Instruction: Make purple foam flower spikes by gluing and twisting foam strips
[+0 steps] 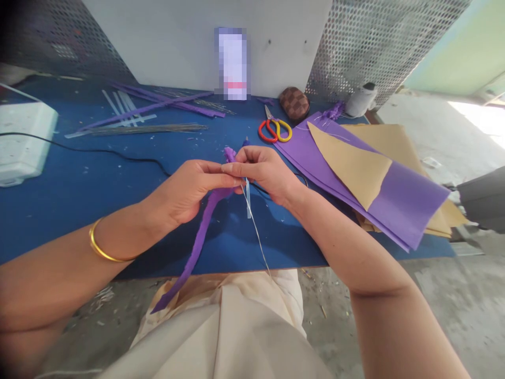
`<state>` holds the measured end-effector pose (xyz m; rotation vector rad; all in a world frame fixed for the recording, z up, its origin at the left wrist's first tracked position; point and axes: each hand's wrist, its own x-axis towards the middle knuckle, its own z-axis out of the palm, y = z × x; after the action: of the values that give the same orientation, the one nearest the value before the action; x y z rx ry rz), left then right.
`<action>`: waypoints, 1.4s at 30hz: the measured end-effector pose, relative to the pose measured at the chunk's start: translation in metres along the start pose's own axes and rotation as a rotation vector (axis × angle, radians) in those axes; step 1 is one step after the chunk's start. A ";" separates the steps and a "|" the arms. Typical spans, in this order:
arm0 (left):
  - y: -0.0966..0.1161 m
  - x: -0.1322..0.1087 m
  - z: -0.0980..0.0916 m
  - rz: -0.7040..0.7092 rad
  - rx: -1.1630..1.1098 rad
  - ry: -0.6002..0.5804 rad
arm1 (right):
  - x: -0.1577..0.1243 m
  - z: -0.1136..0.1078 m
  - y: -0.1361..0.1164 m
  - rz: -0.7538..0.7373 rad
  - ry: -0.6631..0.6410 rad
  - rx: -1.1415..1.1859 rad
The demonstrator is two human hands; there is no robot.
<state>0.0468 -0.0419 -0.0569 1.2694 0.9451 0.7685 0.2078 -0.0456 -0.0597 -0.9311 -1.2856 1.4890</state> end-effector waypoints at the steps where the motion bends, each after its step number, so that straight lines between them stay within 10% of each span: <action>1: 0.000 0.000 0.000 -0.002 -0.008 -0.003 | 0.000 0.000 0.000 0.001 -0.010 0.002; 22: 0.002 0.004 -0.008 -0.133 -0.172 -0.153 | 0.003 -0.020 -0.002 0.125 -0.257 0.168; 42: 0.010 0.004 -0.010 -0.081 -0.082 -0.152 | 0.002 -0.026 -0.010 0.089 -0.179 0.064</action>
<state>0.0401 -0.0329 -0.0479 1.1930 0.8286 0.6329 0.2337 -0.0361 -0.0541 -0.8377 -1.3304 1.7043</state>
